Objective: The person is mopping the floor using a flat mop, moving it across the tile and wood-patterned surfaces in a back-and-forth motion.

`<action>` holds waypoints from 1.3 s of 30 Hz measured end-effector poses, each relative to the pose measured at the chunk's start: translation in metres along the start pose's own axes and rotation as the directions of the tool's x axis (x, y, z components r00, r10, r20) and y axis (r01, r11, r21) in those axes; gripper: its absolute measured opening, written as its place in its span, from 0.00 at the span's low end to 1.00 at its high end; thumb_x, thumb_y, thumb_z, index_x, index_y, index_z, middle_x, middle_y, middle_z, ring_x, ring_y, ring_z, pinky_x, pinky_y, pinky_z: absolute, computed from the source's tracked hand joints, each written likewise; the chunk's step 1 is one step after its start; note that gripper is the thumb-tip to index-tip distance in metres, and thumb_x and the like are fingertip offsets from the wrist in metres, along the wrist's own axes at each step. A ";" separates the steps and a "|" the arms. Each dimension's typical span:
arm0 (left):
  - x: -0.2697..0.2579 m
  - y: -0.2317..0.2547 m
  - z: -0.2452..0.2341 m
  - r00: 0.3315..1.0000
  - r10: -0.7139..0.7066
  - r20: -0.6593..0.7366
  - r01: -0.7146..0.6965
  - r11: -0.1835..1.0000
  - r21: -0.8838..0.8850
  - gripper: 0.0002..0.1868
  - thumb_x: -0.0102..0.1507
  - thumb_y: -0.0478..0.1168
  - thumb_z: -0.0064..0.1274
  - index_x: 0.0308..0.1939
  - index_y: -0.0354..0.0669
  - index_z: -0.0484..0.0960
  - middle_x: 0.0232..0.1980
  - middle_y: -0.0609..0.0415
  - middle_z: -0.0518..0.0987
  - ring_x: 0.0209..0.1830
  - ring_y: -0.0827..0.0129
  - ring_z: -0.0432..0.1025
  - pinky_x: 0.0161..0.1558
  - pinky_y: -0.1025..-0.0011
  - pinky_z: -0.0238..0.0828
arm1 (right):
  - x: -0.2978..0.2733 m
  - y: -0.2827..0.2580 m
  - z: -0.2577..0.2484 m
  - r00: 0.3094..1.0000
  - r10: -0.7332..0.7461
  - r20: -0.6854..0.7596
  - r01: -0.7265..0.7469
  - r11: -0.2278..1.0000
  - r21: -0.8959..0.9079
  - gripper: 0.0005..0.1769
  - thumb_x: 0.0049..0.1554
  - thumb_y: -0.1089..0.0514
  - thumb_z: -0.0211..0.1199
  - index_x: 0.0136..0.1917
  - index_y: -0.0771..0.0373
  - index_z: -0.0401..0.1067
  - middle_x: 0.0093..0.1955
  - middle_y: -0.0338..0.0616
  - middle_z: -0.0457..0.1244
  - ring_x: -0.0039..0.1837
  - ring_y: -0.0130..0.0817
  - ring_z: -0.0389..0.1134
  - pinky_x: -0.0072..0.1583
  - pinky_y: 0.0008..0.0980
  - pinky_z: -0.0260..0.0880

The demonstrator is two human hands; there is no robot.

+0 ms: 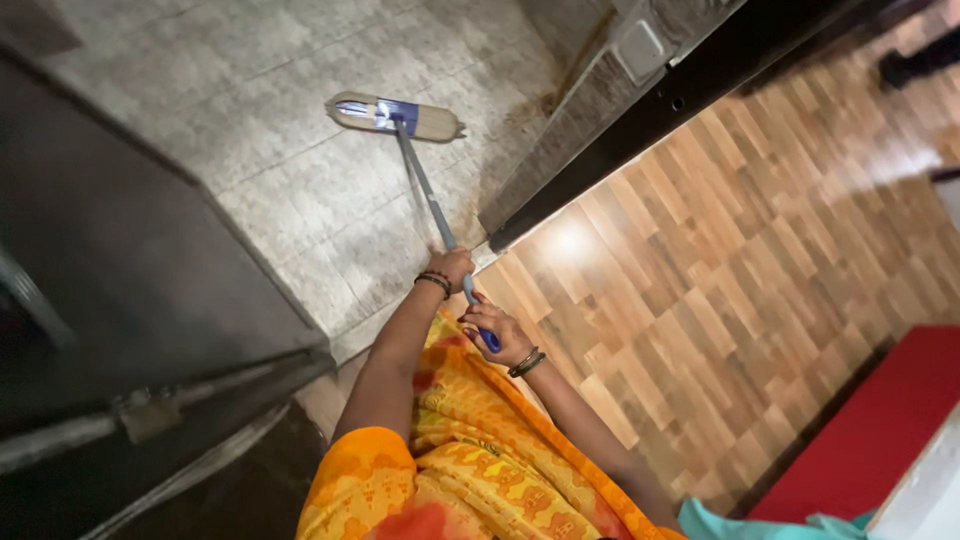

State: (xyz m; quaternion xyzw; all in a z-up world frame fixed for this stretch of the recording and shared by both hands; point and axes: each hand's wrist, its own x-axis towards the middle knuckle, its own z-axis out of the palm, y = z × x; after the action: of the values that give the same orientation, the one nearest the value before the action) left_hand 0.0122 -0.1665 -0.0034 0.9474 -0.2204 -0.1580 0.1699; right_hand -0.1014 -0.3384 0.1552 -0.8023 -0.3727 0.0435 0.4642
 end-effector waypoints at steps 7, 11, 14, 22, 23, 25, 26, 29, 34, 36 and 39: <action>-0.018 0.102 0.051 0.986 -0.157 -0.055 0.146 0.975 -0.167 0.05 0.52 0.40 0.58 0.31 0.54 0.84 0.49 0.56 0.76 0.62 0.61 0.68 0.46 0.46 0.69 | -0.092 -0.005 -0.064 0.990 -0.061 0.125 0.066 0.997 -0.039 0.11 0.55 0.65 0.66 0.53 0.63 0.76 0.53 0.52 0.68 0.62 0.53 0.70 0.74 0.46 0.62; -0.032 0.181 0.085 0.975 -0.192 -0.110 0.171 0.970 -0.173 0.05 0.53 0.41 0.58 0.33 0.52 0.83 0.49 0.56 0.77 0.60 0.59 0.69 0.45 0.40 0.67 | -0.168 0.004 -0.109 0.971 -0.100 0.219 0.084 0.993 0.080 0.11 0.57 0.66 0.63 0.55 0.65 0.76 0.53 0.50 0.69 0.61 0.48 0.72 0.78 0.51 0.61; -0.048 0.254 0.089 0.972 -0.194 -0.132 0.166 0.966 -0.199 0.05 0.53 0.41 0.58 0.33 0.51 0.83 0.45 0.53 0.78 0.55 0.55 0.70 0.42 0.40 0.66 | -0.213 -0.002 -0.155 0.953 -0.001 0.303 -0.150 0.867 0.475 0.28 0.64 0.64 0.34 0.61 0.68 0.77 0.65 0.56 0.67 0.76 0.54 0.58 0.76 0.49 0.53; -0.089 0.324 0.059 0.950 -0.013 -0.313 -0.099 0.936 -0.339 0.08 0.47 0.38 0.60 0.31 0.49 0.82 0.41 0.55 0.78 0.54 0.54 0.71 0.43 0.48 0.67 | -0.258 -0.039 -0.215 0.944 -0.021 0.329 -0.144 0.871 0.469 0.20 0.67 0.63 0.42 0.57 0.70 0.76 0.61 0.54 0.70 0.58 0.41 0.73 0.83 0.53 0.47; -0.091 0.322 0.056 0.944 -0.030 -0.329 -0.092 0.933 -0.349 0.09 0.47 0.39 0.61 0.31 0.48 0.82 0.40 0.55 0.78 0.54 0.55 0.70 0.42 0.46 0.64 | -0.261 -0.035 -0.206 0.945 -0.017 0.327 -0.145 0.873 0.466 0.20 0.67 0.63 0.42 0.57 0.70 0.76 0.61 0.54 0.70 0.58 0.41 0.73 0.83 0.53 0.47; -0.095 0.319 0.053 0.957 -0.017 -0.290 -0.081 0.943 -0.323 0.09 0.47 0.39 0.62 0.31 0.48 0.82 0.41 0.54 0.77 0.54 0.55 0.70 0.43 0.46 0.63 | -0.258 -0.025 -0.182 0.797 0.344 0.497 -0.530 0.792 0.303 0.09 0.59 0.69 0.62 0.53 0.67 0.78 0.58 0.49 0.71 0.54 0.46 0.73 0.55 0.52 0.70; -0.097 0.316 0.052 0.968 -0.009 -0.251 -0.068 0.953 -0.295 0.10 0.48 0.40 0.63 0.31 0.47 0.82 0.42 0.53 0.76 0.53 0.55 0.69 0.44 0.46 0.62 | -0.260 -0.024 -0.182 0.796 0.348 0.495 -0.533 0.791 0.301 0.09 0.59 0.69 0.62 0.53 0.67 0.78 0.58 0.49 0.71 0.54 0.46 0.73 0.55 0.52 0.70; -0.099 0.298 0.055 0.992 0.023 -0.125 -0.056 0.963 -0.265 0.09 0.47 0.38 0.62 0.32 0.48 0.82 0.44 0.56 0.77 0.55 0.56 0.69 0.44 0.46 0.62 | -0.259 -0.020 -0.165 0.949 -0.136 0.285 0.063 0.966 0.252 0.15 0.54 0.71 0.61 0.55 0.69 0.77 0.56 0.52 0.68 0.64 0.53 0.70 0.76 0.54 0.54; -0.080 0.233 0.080 0.990 -0.019 -0.139 -0.014 0.972 -0.235 0.07 0.49 0.37 0.60 0.31 0.49 0.83 0.43 0.55 0.77 0.56 0.56 0.68 0.42 0.46 0.63 | -0.235 0.020 -0.107 0.969 -0.073 0.237 0.027 0.981 0.191 0.12 0.55 0.69 0.65 0.53 0.64 0.79 0.55 0.47 0.69 0.66 0.49 0.72 0.77 0.49 0.61; -0.069 0.199 0.086 0.987 -0.051 -0.151 0.015 0.974 -0.227 0.05 0.51 0.36 0.59 0.30 0.50 0.84 0.44 0.55 0.77 0.57 0.57 0.69 0.41 0.47 0.64 | -0.204 0.040 -0.086 0.964 -0.077 0.256 0.007 0.965 0.262 0.13 0.56 0.71 0.64 0.55 0.66 0.78 0.59 0.53 0.67 0.70 0.56 0.65 0.74 0.49 0.61; -0.056 0.142 0.080 0.991 -0.078 -0.107 0.057 0.981 -0.188 0.05 0.52 0.38 0.58 0.32 0.52 0.84 0.45 0.58 0.78 0.60 0.60 0.69 0.46 0.45 0.65 | -0.161 0.032 -0.065 0.959 0.007 0.283 -0.103 0.939 0.327 0.15 0.57 0.72 0.63 0.57 0.66 0.77 0.61 0.57 0.65 0.70 0.58 0.62 0.69 0.46 0.64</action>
State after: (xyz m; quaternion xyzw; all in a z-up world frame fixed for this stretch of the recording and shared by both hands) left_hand -0.1167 -0.2800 -0.0065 0.9420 -0.1625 -0.1292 0.2639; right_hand -0.1724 -0.4971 0.1228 -0.7066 -0.3982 0.2321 0.5370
